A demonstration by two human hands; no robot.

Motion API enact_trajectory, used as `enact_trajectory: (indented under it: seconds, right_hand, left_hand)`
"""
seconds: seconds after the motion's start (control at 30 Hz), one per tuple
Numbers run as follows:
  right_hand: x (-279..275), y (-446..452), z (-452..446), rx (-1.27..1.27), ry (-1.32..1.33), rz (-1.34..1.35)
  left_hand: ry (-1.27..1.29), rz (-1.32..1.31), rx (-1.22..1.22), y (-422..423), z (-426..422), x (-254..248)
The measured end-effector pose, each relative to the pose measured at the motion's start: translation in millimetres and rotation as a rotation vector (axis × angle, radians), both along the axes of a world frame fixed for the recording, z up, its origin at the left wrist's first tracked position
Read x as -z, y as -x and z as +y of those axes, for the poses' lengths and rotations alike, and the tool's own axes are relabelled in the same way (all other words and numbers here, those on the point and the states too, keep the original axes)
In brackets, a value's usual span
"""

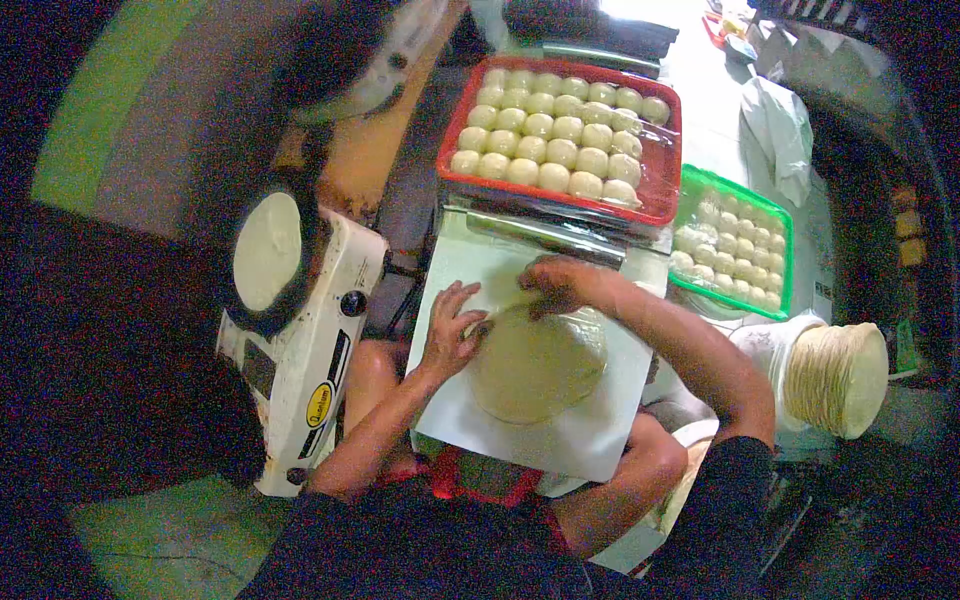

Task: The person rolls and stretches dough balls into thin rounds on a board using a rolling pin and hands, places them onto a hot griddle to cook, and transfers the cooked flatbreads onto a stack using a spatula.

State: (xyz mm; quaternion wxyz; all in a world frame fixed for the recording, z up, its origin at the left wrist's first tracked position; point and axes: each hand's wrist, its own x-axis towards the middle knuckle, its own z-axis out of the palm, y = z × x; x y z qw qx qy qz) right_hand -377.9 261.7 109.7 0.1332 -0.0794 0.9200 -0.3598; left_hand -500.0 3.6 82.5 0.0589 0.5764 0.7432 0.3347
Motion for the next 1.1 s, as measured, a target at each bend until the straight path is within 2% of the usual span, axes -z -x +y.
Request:
enact_trajectory:
  seconds: [0.03,0.07,0.13,0.17,0.2,0.23,0.27,0.3,0.33,0.37,0.4,0.5,0.57,0.6,0.63,0.73,0.87,0.9,0.93,0.97,1.0,1.03,1.1]
  right_hand:
    - [9.4,4.1,14.1,-0.104,-0.072,-0.047]
    - [0.9,19.7,18.2,-0.355,-0.219,-0.210]
    - [-7.4,14.3,22.1,-0.235,0.345,-0.463]
    - [-6.5,7.8,28.1,-0.167,0.625,-0.581]
    - [5.0,-0.9,27.2,-0.021,0.710,-0.647]
    - [5.4,-14.7,22.6,0.021,0.687,-0.572]
    - [4.9,-28.3,14.5,0.059,0.661,-0.500]
    - [1.1,-33.2,8.6,0.094,0.638,-0.431]
    - [-46.1,-34.7,0.4,-0.025,0.603,-0.521]
    - [-49.9,-38.1,-6.6,-0.057,0.577,-0.504]
    - [-54.0,-43.8,-13.8,-0.089,0.545,-0.481]
    - [-92.3,-52.6,-50.8,-0.069,0.594,-0.559]
    - [-137.0,-43.4,-79.9,-0.074,0.606,-0.669]
    - [-150.4,-34.1,-91.3,-0.183,0.528,-0.522]
    - [-169.0,-21.9,-106.8,-0.196,0.531,-0.558]
    - [-224.1,29.9,-172.0,-0.249,0.482,-0.618]
    - [-227.3,138.6,-274.4,-0.475,0.365,-0.447]
    - [-230.5,170.1,-304.7,-0.518,0.331,-0.392]
    - [-241.1,200.2,-332.5,-0.543,0.314,-0.341]
    - [-252.6,231.3,-361.9,-0.570,0.299,-0.289]
    - [-264.0,260.6,-392.3,-0.603,0.236,-0.132]
    - [-274.4,287.0,-419.3,-0.628,0.179,0.029]
    - [-295.2,328.2,-471.5,-0.604,0.291,0.004]
  left_hand:
    - [-0.004,-0.048,0.013,-3.6,-2.3,2.4]
    - [-0.009,-0.095,0.026,-10.3,-3.7,4.4]
    - [-0.089,-0.277,-0.019,-31.6,-5.5,0.7]
    - [0.019,-0.411,-0.124,-41.1,-5.2,-6.6]
    - [0.123,-0.543,-0.226,-46.8,-4.1,-14.2]
    - [0.225,-0.674,-0.331,-51.6,-3.8,-19.7]
    - [0.004,-0.547,-0.286,-49.1,-7.4,7.6]
    - [0.097,-0.724,-0.313,-48.0,-8.5,12.7]
    - [0.195,-0.905,-0.340,-49.5,-13.0,14.5]
    - [0.294,-1.088,-0.364,-52.1,-19.2,7.3]
    - [0.422,-0.917,-0.249,-53.3,-26.1,0.2]
    - [0.477,-1.397,-0.136,-68.1,-50.7,-49.9]
    - [0.603,-1.221,-0.011,-58.8,-74.6,-38.3]
    - [0.579,-1.165,0.021,-53.3,-92.6,-32.2]
    - [0.554,-1.109,0.051,-47.6,-109.1,-35.9]
    - [0.293,-1.038,0.057,-25.7,-184.4,-90.5]
    - [0.336,-1.069,-0.297,48.2,-314.1,-173.5]
    - [0.159,-1.199,-0.380,62.9,-352.2,-206.0]
    - [0.134,-1.096,-0.405,88.0,-390.8,-210.2]
    - [0.213,-1.064,-0.613,112.8,-422.5,-224.9]
    - [0.125,-1.080,-0.609,123.3,-448.8,-273.1]
    - [0.102,-0.940,-0.653,149.2,-483.8,-276.8]
    - [-0.009,-0.739,-0.776,167.1,-527.3,-329.5]
